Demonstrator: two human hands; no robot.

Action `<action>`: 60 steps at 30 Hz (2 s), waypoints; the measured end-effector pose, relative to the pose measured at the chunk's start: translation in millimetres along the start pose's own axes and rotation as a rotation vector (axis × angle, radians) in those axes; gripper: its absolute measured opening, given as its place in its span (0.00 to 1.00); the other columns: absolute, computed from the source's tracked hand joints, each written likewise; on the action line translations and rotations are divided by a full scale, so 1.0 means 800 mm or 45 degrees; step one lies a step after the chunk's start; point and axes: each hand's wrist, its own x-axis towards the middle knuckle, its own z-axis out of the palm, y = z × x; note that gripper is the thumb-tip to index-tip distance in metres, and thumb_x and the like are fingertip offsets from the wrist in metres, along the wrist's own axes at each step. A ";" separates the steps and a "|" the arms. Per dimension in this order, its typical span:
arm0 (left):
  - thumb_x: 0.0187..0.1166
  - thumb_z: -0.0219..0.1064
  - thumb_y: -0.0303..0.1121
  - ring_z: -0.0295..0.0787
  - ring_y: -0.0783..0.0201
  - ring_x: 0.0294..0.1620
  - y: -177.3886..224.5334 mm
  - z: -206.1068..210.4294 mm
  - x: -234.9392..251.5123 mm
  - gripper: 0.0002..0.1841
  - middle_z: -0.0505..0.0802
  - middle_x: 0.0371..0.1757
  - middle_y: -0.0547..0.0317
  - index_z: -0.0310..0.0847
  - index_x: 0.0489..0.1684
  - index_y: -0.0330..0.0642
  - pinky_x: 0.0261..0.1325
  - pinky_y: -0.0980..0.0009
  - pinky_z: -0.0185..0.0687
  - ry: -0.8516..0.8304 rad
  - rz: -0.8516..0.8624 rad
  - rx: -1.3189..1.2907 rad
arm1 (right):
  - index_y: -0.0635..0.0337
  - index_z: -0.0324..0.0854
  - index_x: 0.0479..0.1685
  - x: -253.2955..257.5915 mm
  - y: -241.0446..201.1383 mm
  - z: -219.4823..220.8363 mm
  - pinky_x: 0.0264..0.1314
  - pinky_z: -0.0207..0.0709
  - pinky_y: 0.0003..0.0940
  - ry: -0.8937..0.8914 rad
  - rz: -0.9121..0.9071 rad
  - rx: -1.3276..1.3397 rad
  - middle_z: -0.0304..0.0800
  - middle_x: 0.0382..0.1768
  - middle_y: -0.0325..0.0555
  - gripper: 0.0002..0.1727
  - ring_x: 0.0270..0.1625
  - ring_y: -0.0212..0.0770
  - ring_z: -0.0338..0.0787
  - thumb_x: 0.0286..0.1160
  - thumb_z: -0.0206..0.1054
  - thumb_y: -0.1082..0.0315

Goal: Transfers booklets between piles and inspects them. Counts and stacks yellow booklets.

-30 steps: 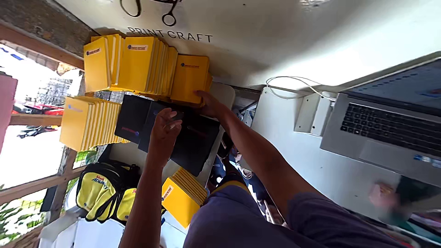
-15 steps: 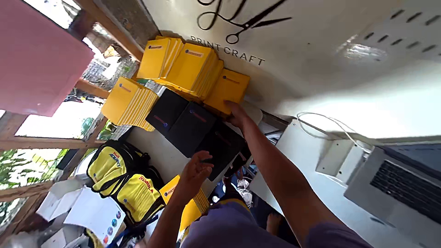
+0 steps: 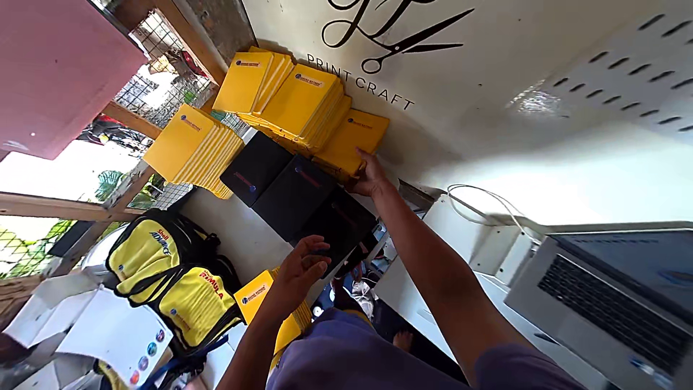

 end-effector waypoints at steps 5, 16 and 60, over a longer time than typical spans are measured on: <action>0.85 0.63 0.31 0.90 0.50 0.66 -0.008 -0.006 -0.007 0.26 0.85 0.75 0.46 0.66 0.82 0.35 0.68 0.56 0.88 -0.039 -0.039 0.011 | 0.46 0.66 0.82 0.002 0.006 -0.003 0.60 0.83 0.54 -0.034 -0.064 -0.244 0.79 0.73 0.52 0.54 0.68 0.52 0.84 0.55 0.71 0.23; 0.84 0.66 0.36 0.91 0.58 0.61 0.003 -0.021 -0.048 0.26 0.83 0.76 0.48 0.70 0.80 0.39 0.65 0.57 0.87 0.010 0.035 0.236 | 0.45 0.71 0.74 0.000 0.027 -0.036 0.53 0.87 0.54 -0.173 -0.340 -0.182 0.87 0.61 0.47 0.29 0.60 0.48 0.89 0.77 0.56 0.43; 0.78 0.67 0.28 0.89 0.53 0.66 -0.052 -0.034 -0.095 0.31 0.82 0.78 0.48 0.69 0.84 0.43 0.68 0.52 0.87 -0.066 -0.011 0.358 | 0.61 0.67 0.77 -0.030 0.079 -0.085 0.56 0.90 0.41 -0.008 -0.862 -0.303 0.88 0.55 0.45 0.24 0.54 0.35 0.91 0.90 0.52 0.55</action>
